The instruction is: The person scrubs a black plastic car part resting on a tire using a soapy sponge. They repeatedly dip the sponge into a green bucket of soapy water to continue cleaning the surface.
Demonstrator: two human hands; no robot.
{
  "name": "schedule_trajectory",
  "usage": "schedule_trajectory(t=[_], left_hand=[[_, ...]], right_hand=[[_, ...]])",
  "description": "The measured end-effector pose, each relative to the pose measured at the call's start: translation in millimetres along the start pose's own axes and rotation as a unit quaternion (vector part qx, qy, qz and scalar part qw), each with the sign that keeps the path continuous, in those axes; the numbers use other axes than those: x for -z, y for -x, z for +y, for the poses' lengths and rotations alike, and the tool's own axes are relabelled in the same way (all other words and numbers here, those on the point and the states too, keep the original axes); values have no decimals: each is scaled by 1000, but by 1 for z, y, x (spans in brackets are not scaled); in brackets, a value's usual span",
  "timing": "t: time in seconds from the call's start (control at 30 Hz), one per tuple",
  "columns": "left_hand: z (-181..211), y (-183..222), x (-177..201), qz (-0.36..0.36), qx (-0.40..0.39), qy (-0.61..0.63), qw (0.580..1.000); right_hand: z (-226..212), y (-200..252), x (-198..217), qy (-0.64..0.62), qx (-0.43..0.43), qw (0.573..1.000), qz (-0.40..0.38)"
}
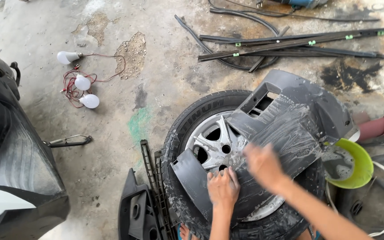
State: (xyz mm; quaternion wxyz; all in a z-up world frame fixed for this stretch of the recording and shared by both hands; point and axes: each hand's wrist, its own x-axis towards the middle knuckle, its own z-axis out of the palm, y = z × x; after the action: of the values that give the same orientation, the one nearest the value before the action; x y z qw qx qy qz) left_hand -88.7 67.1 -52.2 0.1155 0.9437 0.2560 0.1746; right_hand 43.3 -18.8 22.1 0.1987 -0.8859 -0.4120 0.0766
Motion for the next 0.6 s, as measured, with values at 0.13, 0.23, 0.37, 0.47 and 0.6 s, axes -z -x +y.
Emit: schedule_trajectory(t=[0.13,0.23,0.37,0.47,0.6], left_hand=[[-4,-1,5,43,-22,22,999],[-3,-1,3,67,-12,22,997],[-2,0,3,73,-12,12,997],[-5,-3,2,67,-10,21,998],[-4,-1,0,26,13,25,999]], right_hand=[[28,-17,21,49,47,996,-52],[49,-45,57,17,-146,984,105],[6,-18,13,-1,-105,992,65],[-1,-12,8,-46,-60,996,-38],[72,-51,28,51,-111,985,120]])
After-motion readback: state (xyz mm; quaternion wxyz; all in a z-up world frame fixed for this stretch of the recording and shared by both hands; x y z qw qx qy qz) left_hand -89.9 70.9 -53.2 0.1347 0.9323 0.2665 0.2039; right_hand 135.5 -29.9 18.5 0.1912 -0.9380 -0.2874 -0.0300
